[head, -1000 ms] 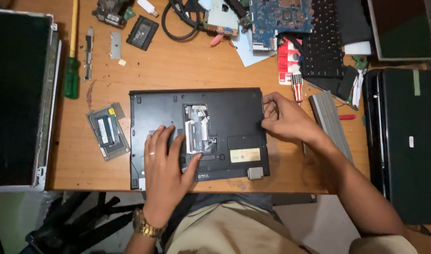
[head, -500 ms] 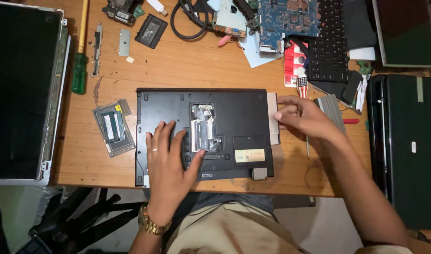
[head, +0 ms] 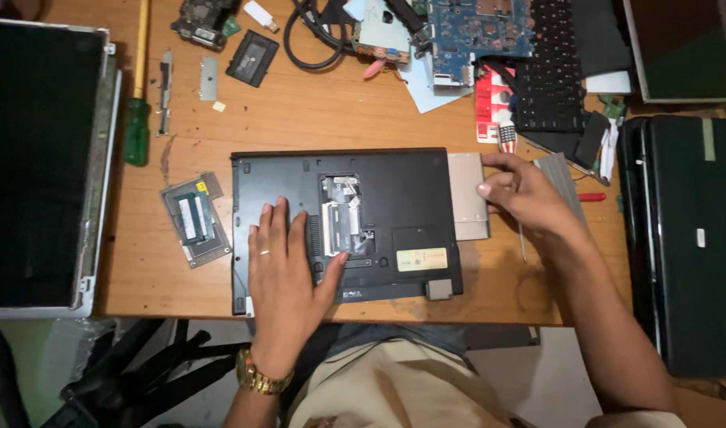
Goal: The person removes the back cover of a Dell laptop using a screwdriver, then detaches and removes the hard drive and optical drive from the chassis. The removed components are placed on the workbench.
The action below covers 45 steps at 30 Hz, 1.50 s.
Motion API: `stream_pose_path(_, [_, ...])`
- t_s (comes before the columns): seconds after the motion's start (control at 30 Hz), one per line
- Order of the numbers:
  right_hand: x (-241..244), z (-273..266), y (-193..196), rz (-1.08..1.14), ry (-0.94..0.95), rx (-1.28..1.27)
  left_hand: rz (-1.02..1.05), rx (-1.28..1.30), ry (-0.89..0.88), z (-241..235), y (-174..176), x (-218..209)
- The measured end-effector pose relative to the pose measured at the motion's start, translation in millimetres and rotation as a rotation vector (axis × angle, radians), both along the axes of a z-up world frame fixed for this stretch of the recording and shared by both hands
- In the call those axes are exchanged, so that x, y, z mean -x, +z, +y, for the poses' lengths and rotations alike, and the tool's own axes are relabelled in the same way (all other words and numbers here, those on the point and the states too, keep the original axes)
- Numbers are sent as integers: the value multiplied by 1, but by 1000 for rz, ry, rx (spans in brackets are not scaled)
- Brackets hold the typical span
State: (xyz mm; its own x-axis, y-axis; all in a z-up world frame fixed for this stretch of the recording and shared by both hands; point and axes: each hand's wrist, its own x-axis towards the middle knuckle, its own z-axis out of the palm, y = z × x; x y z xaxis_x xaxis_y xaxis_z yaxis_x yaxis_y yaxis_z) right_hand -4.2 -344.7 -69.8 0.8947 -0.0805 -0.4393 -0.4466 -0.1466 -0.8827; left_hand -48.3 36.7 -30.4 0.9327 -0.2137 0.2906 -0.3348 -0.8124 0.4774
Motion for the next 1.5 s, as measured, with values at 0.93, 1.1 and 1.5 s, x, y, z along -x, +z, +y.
stream_pose_path(0.93, [22,-37,-5,-100,-63,224,-13,12,0,0,4,-1])
stream_pose_path(1.1, [29,-37,-6,-123,-101,259,-7,4,3,0,3,1])
stream_pose_path(1.5, [37,-25,-14,-383,-101,526,9,-23,-4,1,4,0])
